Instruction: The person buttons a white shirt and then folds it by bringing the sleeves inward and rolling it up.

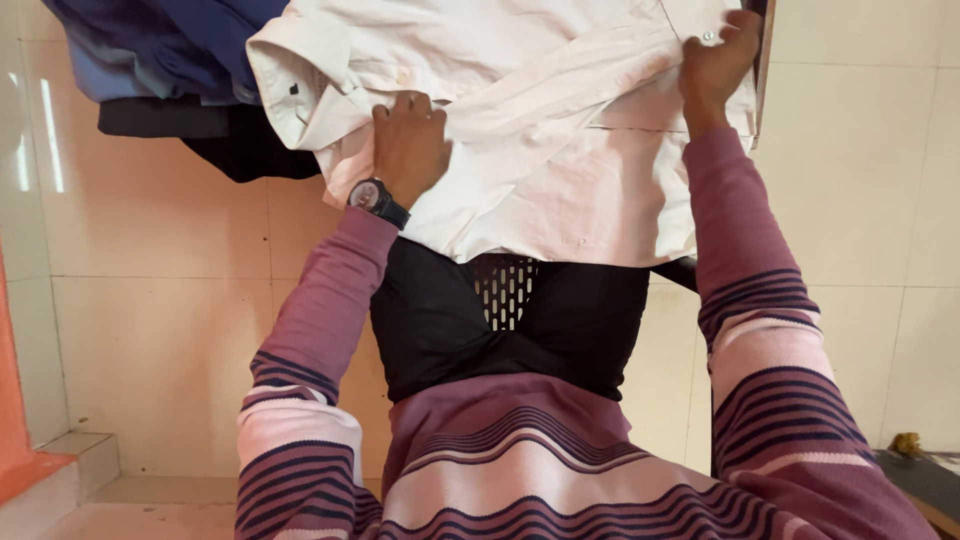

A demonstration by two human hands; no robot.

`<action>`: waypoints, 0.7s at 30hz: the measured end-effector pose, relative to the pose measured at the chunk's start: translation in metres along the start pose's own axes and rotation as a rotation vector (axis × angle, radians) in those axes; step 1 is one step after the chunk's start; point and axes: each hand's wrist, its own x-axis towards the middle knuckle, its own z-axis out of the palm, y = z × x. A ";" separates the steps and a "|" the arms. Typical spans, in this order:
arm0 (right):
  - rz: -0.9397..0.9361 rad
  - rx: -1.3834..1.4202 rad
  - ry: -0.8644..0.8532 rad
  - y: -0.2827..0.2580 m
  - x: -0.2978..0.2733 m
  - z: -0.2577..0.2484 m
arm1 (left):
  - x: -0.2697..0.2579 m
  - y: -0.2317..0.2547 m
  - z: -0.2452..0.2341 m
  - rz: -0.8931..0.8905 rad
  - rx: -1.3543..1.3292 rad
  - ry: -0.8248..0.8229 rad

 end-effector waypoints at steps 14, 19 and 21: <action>-0.300 -0.666 -0.655 -0.108 -0.041 0.004 | 0.023 -0.074 -0.011 -0.364 -0.063 0.335; -0.444 -0.538 -0.524 -0.159 -0.044 0.009 | 0.053 -0.072 -0.016 -0.205 -0.040 0.358; -0.528 -0.437 -0.505 -0.189 -0.039 0.023 | 0.062 -0.075 -0.016 -0.152 0.015 0.369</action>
